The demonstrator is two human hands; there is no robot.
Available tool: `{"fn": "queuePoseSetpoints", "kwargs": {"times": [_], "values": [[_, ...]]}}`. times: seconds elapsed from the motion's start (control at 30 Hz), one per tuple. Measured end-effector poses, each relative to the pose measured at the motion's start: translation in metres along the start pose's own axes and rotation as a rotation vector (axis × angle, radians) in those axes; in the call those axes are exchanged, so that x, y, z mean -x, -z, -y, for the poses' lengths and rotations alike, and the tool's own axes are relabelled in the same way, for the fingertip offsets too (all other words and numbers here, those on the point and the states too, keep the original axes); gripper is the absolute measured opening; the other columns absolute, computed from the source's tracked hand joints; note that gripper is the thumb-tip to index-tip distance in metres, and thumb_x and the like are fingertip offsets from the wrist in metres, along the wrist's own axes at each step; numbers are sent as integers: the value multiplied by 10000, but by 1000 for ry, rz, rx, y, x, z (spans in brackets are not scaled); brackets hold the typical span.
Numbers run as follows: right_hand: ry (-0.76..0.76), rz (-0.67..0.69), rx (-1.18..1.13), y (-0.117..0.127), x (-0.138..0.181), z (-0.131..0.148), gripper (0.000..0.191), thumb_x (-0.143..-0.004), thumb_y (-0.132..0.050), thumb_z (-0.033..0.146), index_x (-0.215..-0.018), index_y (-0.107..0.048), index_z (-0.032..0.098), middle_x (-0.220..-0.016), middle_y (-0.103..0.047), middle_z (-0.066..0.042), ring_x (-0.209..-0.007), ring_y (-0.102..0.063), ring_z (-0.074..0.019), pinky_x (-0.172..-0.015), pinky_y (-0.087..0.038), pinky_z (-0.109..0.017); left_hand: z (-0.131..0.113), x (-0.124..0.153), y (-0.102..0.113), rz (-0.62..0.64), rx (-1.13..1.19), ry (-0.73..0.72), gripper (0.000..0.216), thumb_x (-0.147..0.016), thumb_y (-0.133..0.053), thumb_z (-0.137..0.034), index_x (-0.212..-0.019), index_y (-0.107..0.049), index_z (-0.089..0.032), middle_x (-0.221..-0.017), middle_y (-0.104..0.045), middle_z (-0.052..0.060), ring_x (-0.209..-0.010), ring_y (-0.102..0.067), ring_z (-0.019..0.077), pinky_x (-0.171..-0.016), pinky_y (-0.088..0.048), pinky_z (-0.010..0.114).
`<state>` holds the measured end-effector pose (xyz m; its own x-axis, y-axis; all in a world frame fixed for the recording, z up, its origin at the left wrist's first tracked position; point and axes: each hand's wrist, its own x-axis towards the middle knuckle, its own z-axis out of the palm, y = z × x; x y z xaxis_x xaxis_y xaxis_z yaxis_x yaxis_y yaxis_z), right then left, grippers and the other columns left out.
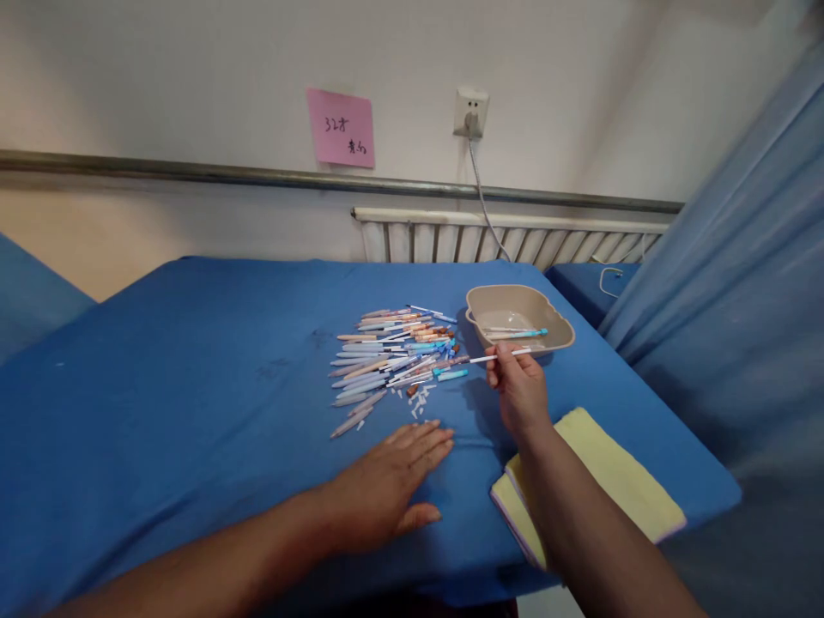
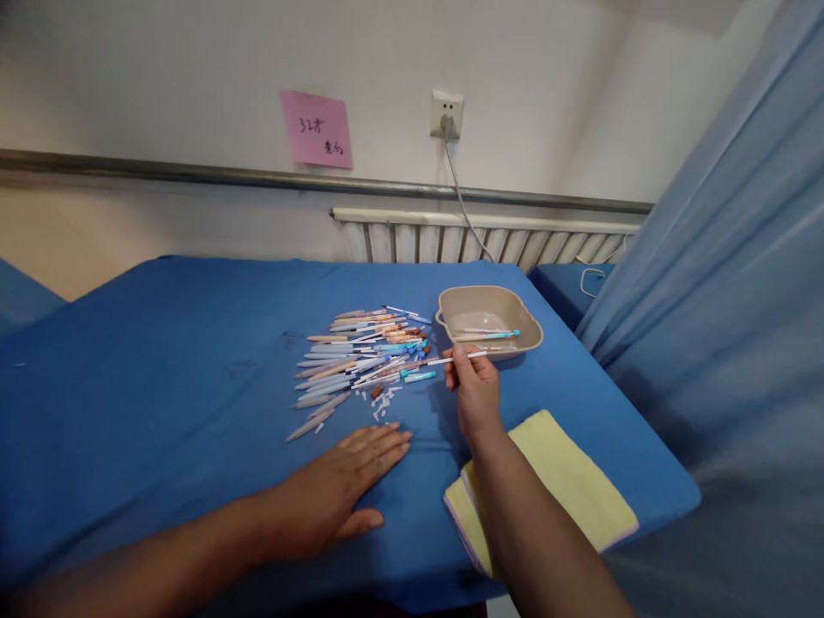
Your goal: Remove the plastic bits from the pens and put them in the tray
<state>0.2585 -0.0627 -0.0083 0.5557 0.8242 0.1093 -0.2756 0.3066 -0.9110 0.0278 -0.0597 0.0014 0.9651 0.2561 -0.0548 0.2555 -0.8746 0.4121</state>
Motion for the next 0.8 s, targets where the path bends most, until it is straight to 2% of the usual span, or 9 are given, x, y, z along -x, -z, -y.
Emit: {"fn": "queuePoseSetpoints", "kwargs": {"times": [0.1,0.27,0.47,0.57,0.7,0.8], "values": [[-7,12,27,0,0,-2,302,-752,-657,461,-751,-616,161,-567,-531,34,-440,-403,-67,-424,-292,-202,-7,4,-11,5,43,6,681,-875,-494,-457,-1460,-217,-248,-1517,-267,84,-1385,-242,277,-1124,-231,461],[-25,34,45,-1,1,-5,311,-747,-659,470,-746,-617,161,-566,-526,35,-444,-399,-69,-425,-293,-206,3,0,-19,-37,15,100,687,-871,-483,-493,-1457,-221,-249,-1513,-272,102,-1388,-229,286,-1117,-220,488],[-46,59,35,-2,2,-7,299,-758,-652,461,-737,-614,164,-563,-527,42,-438,-402,-64,-422,-277,-204,17,-8,-10,-115,-27,179,608,-904,-422,-478,-1433,-282,-211,-1494,-317,114,-1381,-251,269,-1115,-224,475],[-54,67,45,-3,3,-6,297,-752,-657,458,-732,-605,167,-574,-536,41,-441,-405,-65,-420,-273,-203,18,-8,-4,-143,-25,171,560,-920,-415,-431,-1417,-307,-197,-1481,-343,112,-1375,-263,257,-1118,-222,460],[-57,58,46,-3,4,-5,301,-733,-671,462,-730,-607,167,-570,-540,42,-437,-406,-64,-419,-278,-204,-5,3,-5,-151,14,61,440,-928,-415,-377,-1332,-414,-204,-1410,-438,100,-1293,-376,248,-1077,-283,419],[-67,57,30,-3,3,-5,313,-724,-676,468,-726,-613,161,-566,-540,37,-439,-409,-64,-416,-280,-202,-33,14,-15,-82,61,4,391,-889,-484,-419,-1226,-491,-221,-1255,-553,82,-1067,-519,227,-951,-382,363]]}}
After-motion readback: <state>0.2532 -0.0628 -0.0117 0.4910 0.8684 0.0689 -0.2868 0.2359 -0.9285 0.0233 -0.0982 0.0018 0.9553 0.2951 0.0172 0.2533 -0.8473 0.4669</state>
